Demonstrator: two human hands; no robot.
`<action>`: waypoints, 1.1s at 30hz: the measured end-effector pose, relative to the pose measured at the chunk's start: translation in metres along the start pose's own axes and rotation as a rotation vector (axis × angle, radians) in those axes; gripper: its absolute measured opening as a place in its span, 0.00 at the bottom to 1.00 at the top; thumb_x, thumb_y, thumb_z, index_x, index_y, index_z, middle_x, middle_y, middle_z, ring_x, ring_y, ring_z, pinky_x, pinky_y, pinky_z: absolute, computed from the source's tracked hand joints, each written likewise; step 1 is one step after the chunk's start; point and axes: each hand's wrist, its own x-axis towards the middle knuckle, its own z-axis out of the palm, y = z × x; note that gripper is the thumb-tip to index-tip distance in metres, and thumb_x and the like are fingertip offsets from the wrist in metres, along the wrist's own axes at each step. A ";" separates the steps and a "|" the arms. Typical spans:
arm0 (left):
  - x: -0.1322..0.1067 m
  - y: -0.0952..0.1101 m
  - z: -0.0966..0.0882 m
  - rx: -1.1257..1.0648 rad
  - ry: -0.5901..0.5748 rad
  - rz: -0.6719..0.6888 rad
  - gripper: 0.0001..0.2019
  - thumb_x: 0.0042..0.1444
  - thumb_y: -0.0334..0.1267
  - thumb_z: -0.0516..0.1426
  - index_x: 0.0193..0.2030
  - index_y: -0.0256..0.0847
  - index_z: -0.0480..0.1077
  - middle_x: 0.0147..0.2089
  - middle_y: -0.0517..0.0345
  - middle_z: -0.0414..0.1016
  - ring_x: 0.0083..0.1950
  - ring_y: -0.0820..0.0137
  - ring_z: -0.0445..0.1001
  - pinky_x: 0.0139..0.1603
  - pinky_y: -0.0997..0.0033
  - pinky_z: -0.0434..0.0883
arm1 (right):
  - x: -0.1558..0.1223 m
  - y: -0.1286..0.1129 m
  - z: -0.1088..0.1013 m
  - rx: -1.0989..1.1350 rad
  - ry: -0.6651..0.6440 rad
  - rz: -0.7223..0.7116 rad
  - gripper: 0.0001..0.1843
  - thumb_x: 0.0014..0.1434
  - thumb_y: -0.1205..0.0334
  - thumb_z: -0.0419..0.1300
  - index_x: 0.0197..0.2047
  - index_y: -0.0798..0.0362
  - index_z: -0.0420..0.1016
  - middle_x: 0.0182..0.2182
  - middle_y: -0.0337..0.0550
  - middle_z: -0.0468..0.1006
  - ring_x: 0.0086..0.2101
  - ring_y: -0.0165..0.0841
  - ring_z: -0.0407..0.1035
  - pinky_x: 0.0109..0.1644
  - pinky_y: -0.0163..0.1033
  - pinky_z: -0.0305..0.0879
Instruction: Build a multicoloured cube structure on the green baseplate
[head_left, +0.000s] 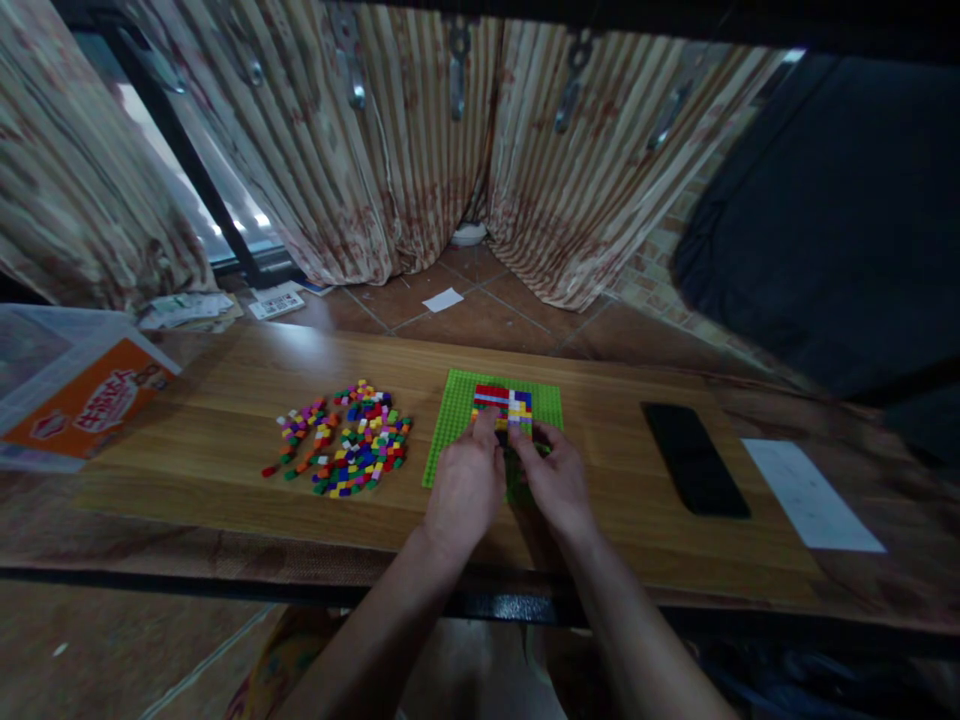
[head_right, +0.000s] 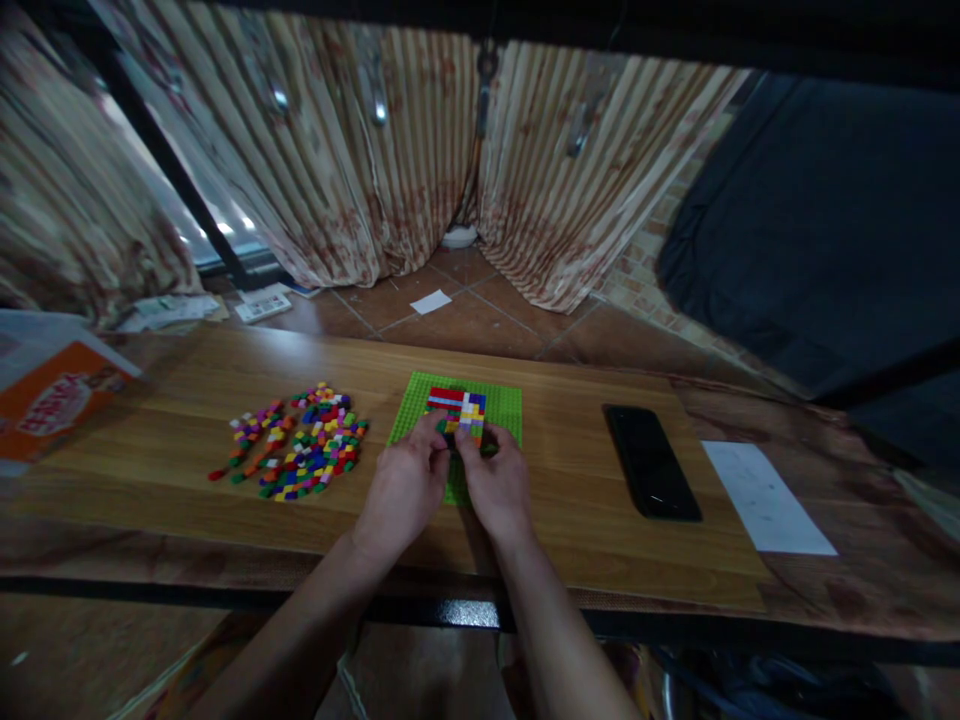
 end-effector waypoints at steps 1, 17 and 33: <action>0.000 0.000 0.000 -0.007 -0.002 -0.004 0.18 0.63 0.30 0.50 0.59 0.39 0.63 0.43 0.52 0.79 0.40 0.67 0.78 0.45 0.67 0.74 | 0.000 -0.001 0.001 -0.039 0.014 0.004 0.30 0.53 0.39 0.61 0.48 0.55 0.77 0.41 0.50 0.82 0.38 0.40 0.75 0.40 0.42 0.69; -0.004 -0.011 -0.008 -0.148 0.017 -0.005 0.18 0.59 0.28 0.52 0.56 0.42 0.66 0.43 0.55 0.80 0.40 0.69 0.79 0.46 0.70 0.74 | 0.003 0.000 0.003 -0.135 0.013 0.082 0.35 0.50 0.37 0.62 0.51 0.56 0.76 0.41 0.53 0.81 0.38 0.45 0.75 0.37 0.45 0.70; -0.004 -0.047 -0.039 -0.190 0.087 -0.132 0.17 0.58 0.32 0.54 0.54 0.38 0.71 0.40 0.53 0.82 0.39 0.68 0.80 0.41 0.70 0.74 | 0.006 0.004 -0.002 0.088 -0.009 0.157 0.33 0.51 0.32 0.59 0.43 0.54 0.77 0.31 0.46 0.80 0.26 0.35 0.71 0.26 0.38 0.66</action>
